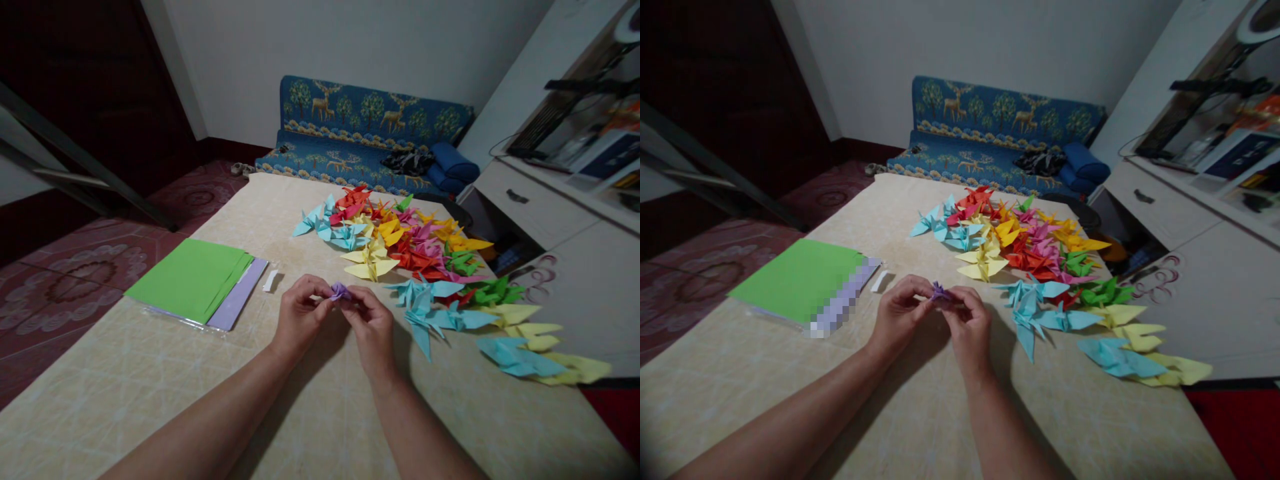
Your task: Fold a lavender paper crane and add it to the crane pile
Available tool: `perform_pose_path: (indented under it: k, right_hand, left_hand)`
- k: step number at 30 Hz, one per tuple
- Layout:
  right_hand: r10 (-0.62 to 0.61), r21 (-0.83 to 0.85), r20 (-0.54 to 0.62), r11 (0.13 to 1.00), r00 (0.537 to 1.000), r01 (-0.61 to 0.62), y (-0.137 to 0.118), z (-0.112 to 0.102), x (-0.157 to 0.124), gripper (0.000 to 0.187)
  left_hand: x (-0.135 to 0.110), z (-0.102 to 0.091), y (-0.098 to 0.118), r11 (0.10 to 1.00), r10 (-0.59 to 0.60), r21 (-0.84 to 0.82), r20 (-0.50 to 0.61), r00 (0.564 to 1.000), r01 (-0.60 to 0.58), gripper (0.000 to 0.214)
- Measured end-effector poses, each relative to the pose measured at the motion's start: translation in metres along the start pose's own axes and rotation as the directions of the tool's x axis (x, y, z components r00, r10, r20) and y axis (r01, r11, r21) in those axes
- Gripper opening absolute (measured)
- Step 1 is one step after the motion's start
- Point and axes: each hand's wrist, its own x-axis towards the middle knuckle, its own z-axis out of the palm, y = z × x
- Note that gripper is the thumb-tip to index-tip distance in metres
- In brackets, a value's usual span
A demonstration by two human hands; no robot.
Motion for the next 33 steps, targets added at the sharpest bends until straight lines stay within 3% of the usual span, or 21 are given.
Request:
perform_pose_path:
  k: [3, 7, 11, 16, 23, 29, 33]
  right_hand:
    - [-0.002, 0.009, -0.025, 1.000, 1.000, 0.002, 0.0010, -0.0013, -0.0002, 0.010]
    - [0.033, 0.017, -0.024, 0.999, 0.999, -0.033, 0.0009, -0.0014, -0.0009, 0.013]
    - [0.057, 0.041, -0.024, 0.998, 0.998, -0.056, 0.0014, -0.0010, -0.0008, 0.016]
    - [0.044, 0.022, -0.012, 0.999, 0.999, -0.044, 0.0012, -0.0013, -0.0004, 0.017]
    - [0.009, 0.002, -0.005, 1.000, 1.000, -0.009, -0.0024, -0.0014, -0.0010, 0.012]
    - [-0.046, -0.016, 0.013, 0.999, 0.999, 0.046, -0.0040, -0.0028, -0.0011, 0.009]
    - [0.021, 0.012, 0.022, 1.000, 1.000, -0.021, -0.0016, -0.0023, -0.0025, 0.020]
  left_hand:
    - [0.0015, -0.0021, 0.0001, 0.990, 0.120, 0.083, -0.024, 0.992, -0.118, 0.004]
    - [0.0023, -0.0051, 0.0006, 0.953, 0.244, 0.180, 0.024, 0.969, -0.244, 0.003]
    - [0.0024, -0.0064, 0.0014, 0.924, 0.316, 0.216, 0.037, 0.948, -0.316, 0.005]
    - [0.0035, -0.0068, 0.0035, 0.932, 0.310, 0.188, 0.032, 0.950, -0.311, 0.003]
    - [0.0033, -0.0060, 0.0094, 0.976, 0.204, 0.073, 0.002, 0.979, -0.204, 0.005]
    - [0.0029, -0.0058, 0.0086, 0.980, 0.185, 0.081, -0.005, 0.983, -0.184, 0.005]
    - [0.0019, -0.0051, 0.0092, 0.980, 0.188, 0.058, -0.003, 0.982, -0.188, 0.001]
